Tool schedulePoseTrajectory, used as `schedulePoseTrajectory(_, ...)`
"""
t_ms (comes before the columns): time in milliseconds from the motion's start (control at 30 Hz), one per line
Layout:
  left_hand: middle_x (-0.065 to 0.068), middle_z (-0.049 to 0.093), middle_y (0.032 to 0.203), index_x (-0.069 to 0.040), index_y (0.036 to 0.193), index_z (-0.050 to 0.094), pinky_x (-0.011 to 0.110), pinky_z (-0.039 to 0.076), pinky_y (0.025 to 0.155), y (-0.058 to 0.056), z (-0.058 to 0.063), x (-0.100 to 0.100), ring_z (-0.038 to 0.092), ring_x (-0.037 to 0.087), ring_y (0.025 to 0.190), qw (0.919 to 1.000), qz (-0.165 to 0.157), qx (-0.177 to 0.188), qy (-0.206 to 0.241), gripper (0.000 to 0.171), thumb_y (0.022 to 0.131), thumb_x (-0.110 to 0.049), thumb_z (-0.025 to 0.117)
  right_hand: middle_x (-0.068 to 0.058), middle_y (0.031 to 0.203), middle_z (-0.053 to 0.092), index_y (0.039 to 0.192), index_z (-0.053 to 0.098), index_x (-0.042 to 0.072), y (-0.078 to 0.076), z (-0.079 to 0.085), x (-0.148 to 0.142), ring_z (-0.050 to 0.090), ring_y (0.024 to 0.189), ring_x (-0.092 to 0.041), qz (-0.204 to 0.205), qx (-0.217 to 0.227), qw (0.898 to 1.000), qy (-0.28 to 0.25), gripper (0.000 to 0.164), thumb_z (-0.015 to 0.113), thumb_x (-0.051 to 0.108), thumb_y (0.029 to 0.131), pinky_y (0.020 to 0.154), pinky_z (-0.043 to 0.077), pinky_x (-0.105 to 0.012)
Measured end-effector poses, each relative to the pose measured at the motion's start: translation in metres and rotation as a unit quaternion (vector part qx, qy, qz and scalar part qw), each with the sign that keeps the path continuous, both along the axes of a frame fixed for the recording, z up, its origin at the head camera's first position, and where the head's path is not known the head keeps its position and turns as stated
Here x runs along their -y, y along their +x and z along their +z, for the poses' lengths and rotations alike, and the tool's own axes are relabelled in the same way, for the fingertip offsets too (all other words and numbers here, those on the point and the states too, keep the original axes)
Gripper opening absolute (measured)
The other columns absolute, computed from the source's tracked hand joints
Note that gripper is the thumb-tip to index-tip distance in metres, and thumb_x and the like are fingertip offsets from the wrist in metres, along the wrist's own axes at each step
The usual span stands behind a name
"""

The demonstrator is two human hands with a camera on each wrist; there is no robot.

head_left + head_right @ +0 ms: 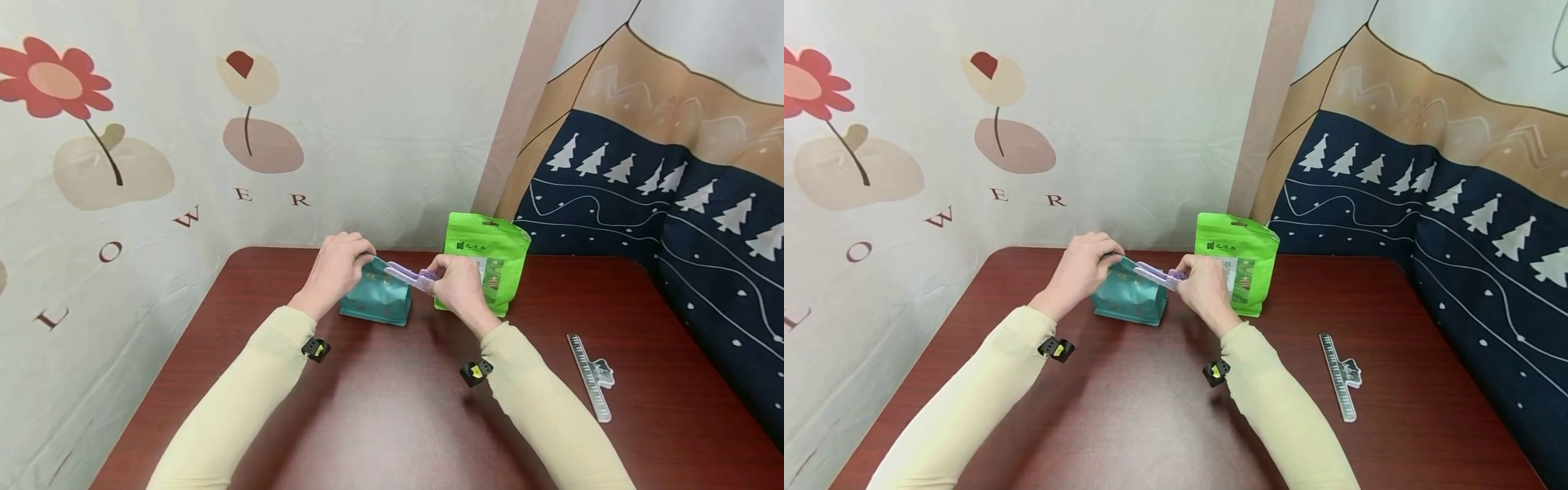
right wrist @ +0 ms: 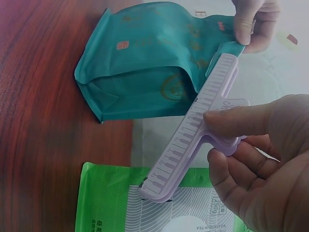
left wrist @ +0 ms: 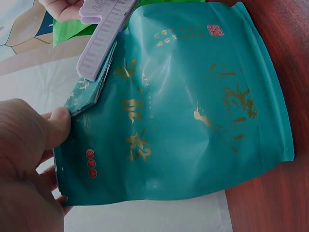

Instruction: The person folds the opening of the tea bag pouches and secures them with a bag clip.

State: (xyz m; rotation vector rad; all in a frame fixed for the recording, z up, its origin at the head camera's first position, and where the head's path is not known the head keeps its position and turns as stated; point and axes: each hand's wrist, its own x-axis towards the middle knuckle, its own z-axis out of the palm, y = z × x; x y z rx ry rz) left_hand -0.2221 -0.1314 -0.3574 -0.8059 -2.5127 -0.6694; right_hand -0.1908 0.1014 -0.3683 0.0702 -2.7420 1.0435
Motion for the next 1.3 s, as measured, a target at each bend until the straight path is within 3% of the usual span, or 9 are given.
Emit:
schedulePoseTrajectory(367,0.004,0.068,0.084,-0.009,0.087,0.076,0.046,0.045,0.084,0.002,-0.001,-0.006,0.059,0.029,0.082,0.9996,0.029,0.004,0.003,0.008,0.094,-0.006,0.073,-0.003,0.072,0.072,0.082,0.080,0.012,-0.001,-0.001,0.006,0.061,0.073,-0.023,0.003,-0.010,1.000,-0.001,0.013,0.087,0.005,0.074,0.064,0.046,-0.033)
schedulePoseTrajectory(767,0.004,0.068,0.083,-0.009,0.087,0.076,0.045,0.043,0.083,0.001,-0.003,-0.007,0.060,0.028,0.082,0.9998,0.019,0.001,0.011,0.008,0.094,-0.007,0.074,-0.003,0.071,0.071,0.081,0.079,0.013,-0.001,0.001,0.014,0.059,0.072,-0.022,-0.009,-0.011,1.000,-0.010,0.011,0.088,0.008,0.076,0.061,0.044,-0.031)
schedulePoseTrajectory(1000,0.005,0.070,0.091,-0.009,0.097,0.077,0.049,0.042,0.095,0.000,-0.002,-0.004,0.061,0.028,0.089,0.9995,0.015,0.027,0.009,0.006,0.097,-0.010,0.072,-0.003,0.073,0.072,0.082,0.079,0.014,-0.002,0.002,0.016,0.060,0.075,-0.023,-0.010,-0.011,1.000,-0.001,0.010,0.087,0.010,0.078,0.063,0.046,-0.033)
schedulePoseTrajectory(1300,0.008,0.069,0.114,-0.009,0.115,0.075,0.055,0.034,0.107,-0.002,0.003,0.009,0.058,0.031,0.111,0.9984,0.017,0.053,0.001,0.018,0.098,-0.013,0.071,-0.003,0.074,0.073,0.082,0.079,0.013,-0.004,0.002,0.017,0.061,0.074,-0.023,-0.005,-0.014,1.000,-0.011,0.010,0.087,0.009,0.078,0.062,0.046,-0.033)
